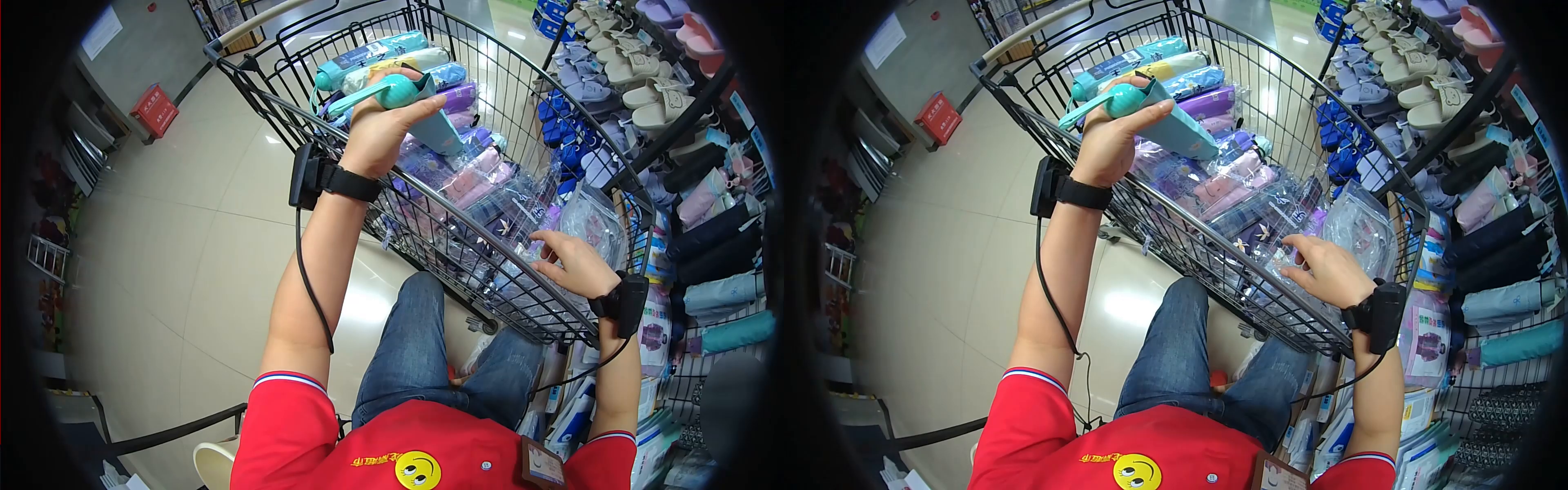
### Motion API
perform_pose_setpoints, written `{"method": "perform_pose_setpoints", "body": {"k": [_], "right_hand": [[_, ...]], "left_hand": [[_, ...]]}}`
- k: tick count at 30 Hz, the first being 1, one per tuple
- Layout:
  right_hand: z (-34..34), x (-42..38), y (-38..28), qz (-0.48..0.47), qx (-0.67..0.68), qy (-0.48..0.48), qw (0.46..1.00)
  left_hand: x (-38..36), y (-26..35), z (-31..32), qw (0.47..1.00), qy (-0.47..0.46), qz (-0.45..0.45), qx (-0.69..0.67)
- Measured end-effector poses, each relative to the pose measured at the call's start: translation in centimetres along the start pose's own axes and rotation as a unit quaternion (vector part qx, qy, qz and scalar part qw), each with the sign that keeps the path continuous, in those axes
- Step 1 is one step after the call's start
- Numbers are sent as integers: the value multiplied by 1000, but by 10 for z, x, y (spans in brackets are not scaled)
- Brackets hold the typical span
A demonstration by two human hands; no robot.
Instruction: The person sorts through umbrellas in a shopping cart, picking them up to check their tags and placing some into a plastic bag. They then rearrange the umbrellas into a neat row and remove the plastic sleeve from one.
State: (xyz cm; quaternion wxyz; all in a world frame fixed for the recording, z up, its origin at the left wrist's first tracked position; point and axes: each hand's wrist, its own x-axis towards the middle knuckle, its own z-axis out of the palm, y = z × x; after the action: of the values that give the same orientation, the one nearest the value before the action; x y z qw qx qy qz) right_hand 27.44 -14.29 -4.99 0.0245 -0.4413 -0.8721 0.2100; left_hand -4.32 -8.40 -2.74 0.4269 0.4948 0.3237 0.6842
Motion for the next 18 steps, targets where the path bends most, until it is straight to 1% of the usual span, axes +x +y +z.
{"method": "perform_pose_setpoints", "body": {"k": [7,10,17,18], "right_hand": [[-2,0,-2,4,8,-1,1000],[-2,-1,-3,8,7,-1,1000],[-1,0,-1,9,9,-3,1000],[1,0,1,-3,6,5,1000]], "left_hand": [[0,3,0,1000,0,-24,13],[0,1,0,1000,0,-7,6],[0,1,0,1000,0,-4,0],[-1,1,0,1000,-1,-9,2]]}}
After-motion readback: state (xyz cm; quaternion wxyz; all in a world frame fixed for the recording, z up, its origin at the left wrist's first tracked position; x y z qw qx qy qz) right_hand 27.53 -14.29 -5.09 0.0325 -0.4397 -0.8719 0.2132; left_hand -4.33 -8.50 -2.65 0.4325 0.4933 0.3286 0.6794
